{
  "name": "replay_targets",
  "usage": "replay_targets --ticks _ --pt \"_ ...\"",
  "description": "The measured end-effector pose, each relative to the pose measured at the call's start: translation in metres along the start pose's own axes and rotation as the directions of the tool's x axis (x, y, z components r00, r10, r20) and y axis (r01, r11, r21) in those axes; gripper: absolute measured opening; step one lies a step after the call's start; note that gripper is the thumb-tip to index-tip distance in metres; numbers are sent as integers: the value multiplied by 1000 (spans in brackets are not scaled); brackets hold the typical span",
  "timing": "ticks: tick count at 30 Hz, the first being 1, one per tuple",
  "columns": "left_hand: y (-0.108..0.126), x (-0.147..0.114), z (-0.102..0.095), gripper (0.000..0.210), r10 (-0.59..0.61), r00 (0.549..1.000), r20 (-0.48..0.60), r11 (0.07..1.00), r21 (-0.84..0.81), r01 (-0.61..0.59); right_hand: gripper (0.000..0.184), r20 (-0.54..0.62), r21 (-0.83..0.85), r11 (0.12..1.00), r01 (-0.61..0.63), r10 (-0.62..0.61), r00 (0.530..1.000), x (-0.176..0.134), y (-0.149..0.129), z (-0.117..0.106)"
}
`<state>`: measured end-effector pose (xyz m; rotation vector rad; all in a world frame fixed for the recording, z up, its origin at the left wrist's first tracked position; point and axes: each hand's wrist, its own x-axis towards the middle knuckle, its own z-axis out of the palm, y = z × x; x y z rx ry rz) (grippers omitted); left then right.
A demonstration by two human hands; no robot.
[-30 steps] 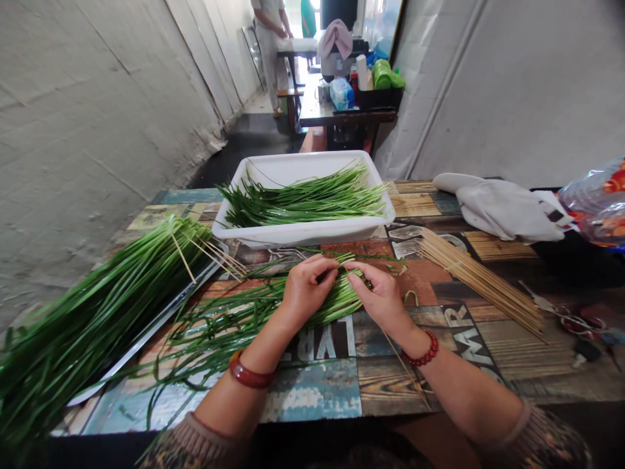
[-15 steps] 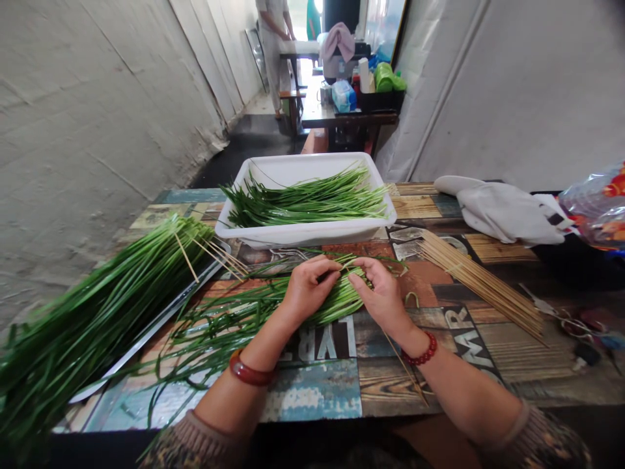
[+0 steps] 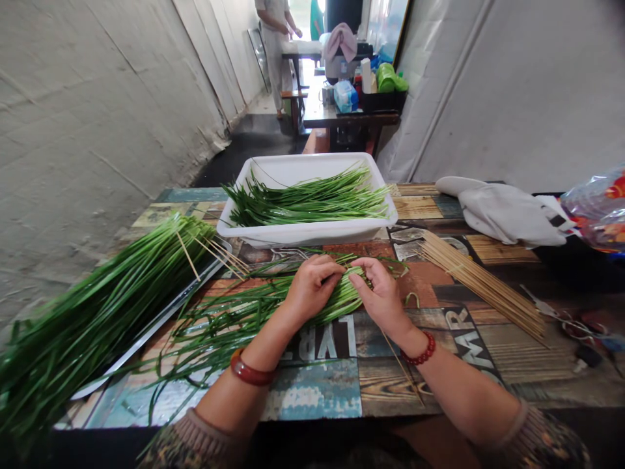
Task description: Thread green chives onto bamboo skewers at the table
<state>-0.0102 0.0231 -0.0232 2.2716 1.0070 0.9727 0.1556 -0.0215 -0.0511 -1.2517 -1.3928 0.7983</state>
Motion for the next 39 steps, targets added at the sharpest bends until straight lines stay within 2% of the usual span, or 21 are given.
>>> replay_targets --ticks 2,5,10,16,18,21,23,25,29,34,36,39 --pt "2 0 -1 17 -2 999 44 1000 -20 3 19 -3 -19 1000 -5 5 1000 0 0 0" --pt "4 -2 -1 19 -69 994 87 996 -55 74 19 14 3 1000 -13 13 1000 1 -1 -1" --pt "4 -5 0 26 -182 954 237 982 97 163 20 52 -26 999 -38 40 998 1 -1 -3" --pt "2 -4 -3 20 -210 918 337 977 99 187 21 135 -139 986 -89 108 985 1 5 -1" --pt "-1 -3 -5 18 -195 936 293 981 66 184 19 128 -153 985 -84 104 986 1 6 0" --pt "-7 1 -8 19 -170 982 83 985 55 166 18 115 -161 985 -55 74 991 3 6 0" --pt "-11 4 -9 20 -156 988 -15 982 106 157 18 114 -155 987 -47 65 991 4 5 0" --pt "-15 7 -7 18 -135 991 -11 973 188 135 19 105 -145 988 -47 63 992 5 5 0" --pt "-19 11 0 15 -100 992 76 925 374 65 19 94 -139 990 -31 44 995 4 5 1" --pt "-20 20 5 7 -111 978 175 883 469 16 18 74 -126 992 -18 28 997 4 8 2" --pt "-19 24 2 4 -104 981 163 881 472 15 17 68 -97 995 -24 31 997 5 9 2" --pt "-14 28 -6 6 -103 993 60 927 367 74 18 67 -41 998 -38 41 997 5 10 2"
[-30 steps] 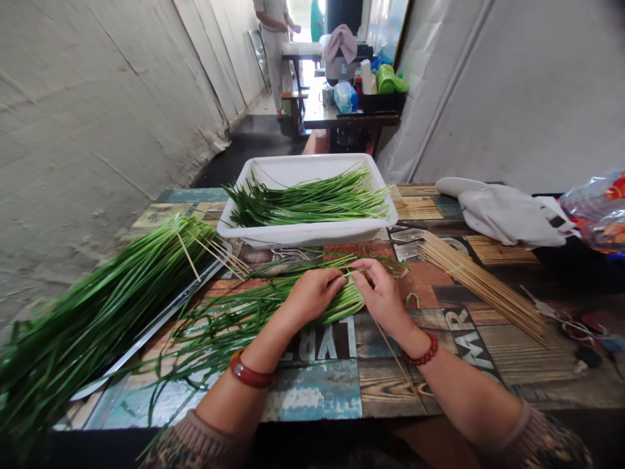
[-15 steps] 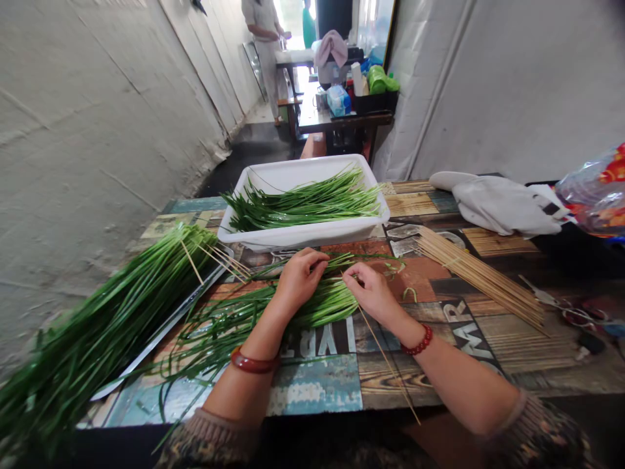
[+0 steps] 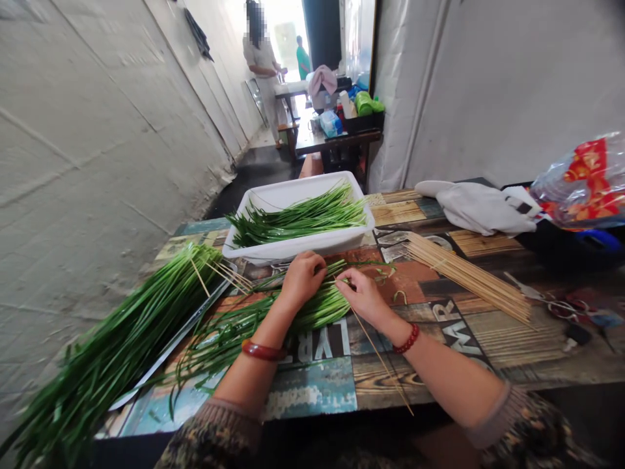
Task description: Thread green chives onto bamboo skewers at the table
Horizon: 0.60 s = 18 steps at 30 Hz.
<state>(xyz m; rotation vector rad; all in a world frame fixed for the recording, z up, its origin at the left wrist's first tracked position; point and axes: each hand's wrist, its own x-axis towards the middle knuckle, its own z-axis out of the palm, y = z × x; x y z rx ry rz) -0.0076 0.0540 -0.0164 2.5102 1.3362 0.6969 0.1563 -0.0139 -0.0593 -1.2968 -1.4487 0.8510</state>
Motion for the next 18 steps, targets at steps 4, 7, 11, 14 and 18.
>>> replay_targets --ticks 4,7,11,14,18 --pt "4 -7 -14 8 -125 988 -93 968 -229 101 22 6 95 995 -8 7 1000 -1 -3 1" --pt "9 -16 -14 13 -162 981 -107 935 -333 119 23 -1 106 994 32 -32 999 -4 -9 2" --pt "14 -22 -8 17 -163 980 -115 911 -399 104 23 -44 101 990 96 -92 995 -8 -18 -2" --pt "15 -23 -7 18 -175 979 -104 889 -443 112 22 -80 75 992 103 -97 992 -8 -23 -7" --pt "16 -25 -7 19 -230 972 -44 837 -520 174 22 -98 48 992 119 -114 989 -7 -26 -12"
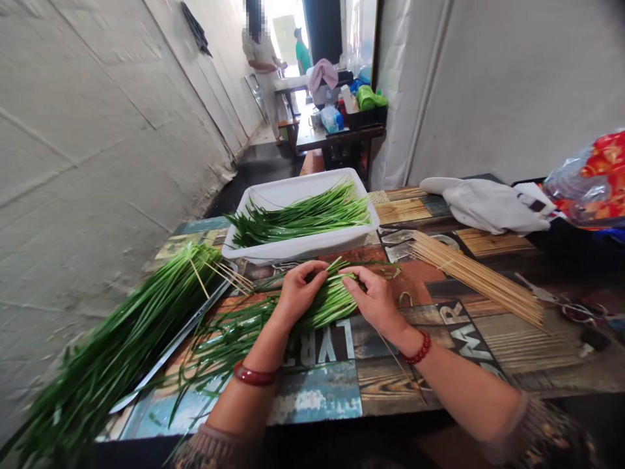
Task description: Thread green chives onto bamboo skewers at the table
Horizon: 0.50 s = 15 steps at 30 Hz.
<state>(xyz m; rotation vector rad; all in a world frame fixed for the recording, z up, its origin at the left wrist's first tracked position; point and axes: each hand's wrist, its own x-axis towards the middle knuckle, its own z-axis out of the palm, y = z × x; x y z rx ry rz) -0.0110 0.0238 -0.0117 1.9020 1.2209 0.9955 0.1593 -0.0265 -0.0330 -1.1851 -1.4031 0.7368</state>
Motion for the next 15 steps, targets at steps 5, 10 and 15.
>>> replay_targets --ticks 5,10,15 --pt "-3 -4 3 18 -7 1000 4 998 -61 7 22 34 -10 1000 -16 16 999 1 1 -1" --pt "-4 -5 4 15 67 998 3 997 -36 -67 24 78 0 997 -80 80 994 0 5 -2" --pt "0 -5 3 14 90 996 -12 996 -21 -90 24 115 6 994 -113 111 987 1 6 -3"
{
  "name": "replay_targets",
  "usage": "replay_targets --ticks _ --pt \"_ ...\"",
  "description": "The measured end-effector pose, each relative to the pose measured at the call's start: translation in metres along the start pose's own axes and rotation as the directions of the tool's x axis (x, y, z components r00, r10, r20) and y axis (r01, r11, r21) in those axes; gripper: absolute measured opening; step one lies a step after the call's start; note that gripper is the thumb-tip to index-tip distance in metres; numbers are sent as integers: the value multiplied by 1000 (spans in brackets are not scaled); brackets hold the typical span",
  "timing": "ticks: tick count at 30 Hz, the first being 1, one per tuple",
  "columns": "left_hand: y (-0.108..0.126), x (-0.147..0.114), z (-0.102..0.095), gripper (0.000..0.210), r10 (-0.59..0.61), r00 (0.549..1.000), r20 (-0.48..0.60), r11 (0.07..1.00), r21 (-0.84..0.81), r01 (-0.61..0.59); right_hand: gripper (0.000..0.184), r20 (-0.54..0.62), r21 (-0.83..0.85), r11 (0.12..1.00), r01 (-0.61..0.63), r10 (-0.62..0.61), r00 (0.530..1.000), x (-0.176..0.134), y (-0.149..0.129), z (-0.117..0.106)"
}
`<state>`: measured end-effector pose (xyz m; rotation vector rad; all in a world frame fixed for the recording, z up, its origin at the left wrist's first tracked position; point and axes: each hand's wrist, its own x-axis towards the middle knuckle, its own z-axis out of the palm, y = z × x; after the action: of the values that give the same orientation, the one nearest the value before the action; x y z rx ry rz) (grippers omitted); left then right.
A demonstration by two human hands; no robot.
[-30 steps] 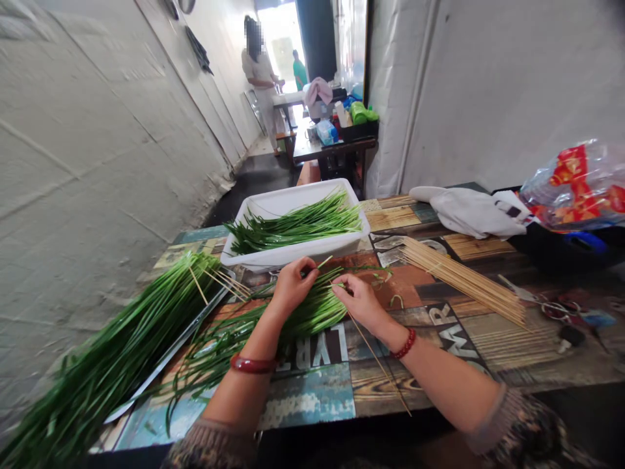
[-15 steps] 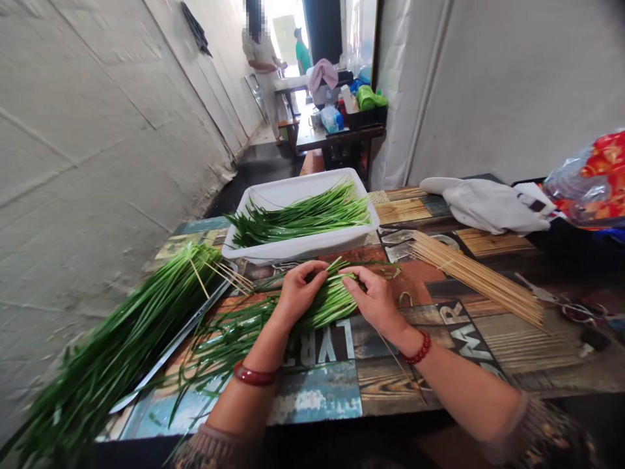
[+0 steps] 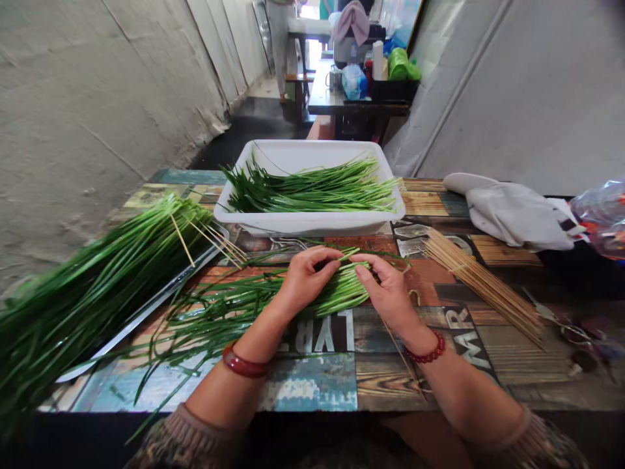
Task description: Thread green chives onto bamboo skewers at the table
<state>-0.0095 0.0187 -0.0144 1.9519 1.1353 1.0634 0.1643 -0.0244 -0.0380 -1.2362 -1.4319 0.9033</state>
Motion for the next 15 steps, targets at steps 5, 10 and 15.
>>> replay_targets --ticks 5,10,15 --pt "1 0 1 14 23 1000 -9 1000 -5 -24 24 21 12 1000 10 -10 1000 1 0 0" --pt "1 0 2 14 40 999 -15 999 -11 -40 24 24 6 1000 17 -17 1000 1 0 0" --pt "1 0 2 14 45 999 -7 999 -17 -45 24 22 7 1000 28 -28 999 1 -1 0"
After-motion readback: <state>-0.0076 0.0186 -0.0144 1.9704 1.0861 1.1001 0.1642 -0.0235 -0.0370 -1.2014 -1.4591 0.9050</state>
